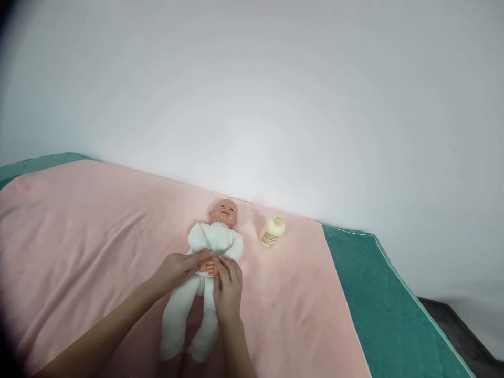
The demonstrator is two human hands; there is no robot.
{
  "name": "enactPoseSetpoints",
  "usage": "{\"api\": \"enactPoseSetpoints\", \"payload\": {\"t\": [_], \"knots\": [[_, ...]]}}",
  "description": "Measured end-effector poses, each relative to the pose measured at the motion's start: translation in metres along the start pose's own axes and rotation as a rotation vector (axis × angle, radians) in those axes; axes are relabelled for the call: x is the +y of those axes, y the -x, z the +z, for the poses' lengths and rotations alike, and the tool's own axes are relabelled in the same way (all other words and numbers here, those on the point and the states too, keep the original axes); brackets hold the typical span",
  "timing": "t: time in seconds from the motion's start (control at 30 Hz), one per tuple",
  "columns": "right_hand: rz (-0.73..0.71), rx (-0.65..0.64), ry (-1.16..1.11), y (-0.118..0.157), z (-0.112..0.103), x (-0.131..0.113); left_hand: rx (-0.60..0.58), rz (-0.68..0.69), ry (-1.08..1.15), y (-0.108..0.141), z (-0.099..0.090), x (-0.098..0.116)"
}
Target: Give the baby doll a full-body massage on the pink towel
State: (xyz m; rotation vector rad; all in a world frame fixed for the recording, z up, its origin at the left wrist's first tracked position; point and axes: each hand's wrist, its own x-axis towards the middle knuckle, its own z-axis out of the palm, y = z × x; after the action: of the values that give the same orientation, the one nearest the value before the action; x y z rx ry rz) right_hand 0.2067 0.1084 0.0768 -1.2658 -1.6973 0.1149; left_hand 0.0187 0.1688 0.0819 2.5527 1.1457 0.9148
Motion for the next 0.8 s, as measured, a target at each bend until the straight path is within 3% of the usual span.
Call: {"api": "enactPoseSetpoints", "payload": {"t": [0.1,0.27,0.37,0.47,0.63,0.7,0.8], "knots": [[0.179,0.065,-0.120,-0.001,-0.010,0.000,0.010,-0.183,0.061,0.002,-0.013,-0.002],[0.670,0.339,-0.286,-0.001,-0.037,0.003,0.179,-0.594,0.073,0.020,-0.047,-0.012],[0.826,0.482,-0.361,0.006,-0.052,0.013,0.251,-0.796,0.069,0.039,-0.059,-0.027],[0.943,0.522,-0.374,0.016,-0.060,0.026,0.258,-0.934,0.120,0.056,-0.060,-0.043],[0.964,0.512,-0.366,0.010,-0.058,0.033,0.350,-0.925,0.216,0.055,-0.057,-0.047],[0.888,0.500,-0.340,-0.004,-0.055,0.031,0.376,-0.888,0.253,0.041,-0.058,-0.043],[0.663,0.389,-0.253,-0.030,-0.051,0.032,0.417,-0.797,0.311,0.008,-0.061,-0.043]]}}
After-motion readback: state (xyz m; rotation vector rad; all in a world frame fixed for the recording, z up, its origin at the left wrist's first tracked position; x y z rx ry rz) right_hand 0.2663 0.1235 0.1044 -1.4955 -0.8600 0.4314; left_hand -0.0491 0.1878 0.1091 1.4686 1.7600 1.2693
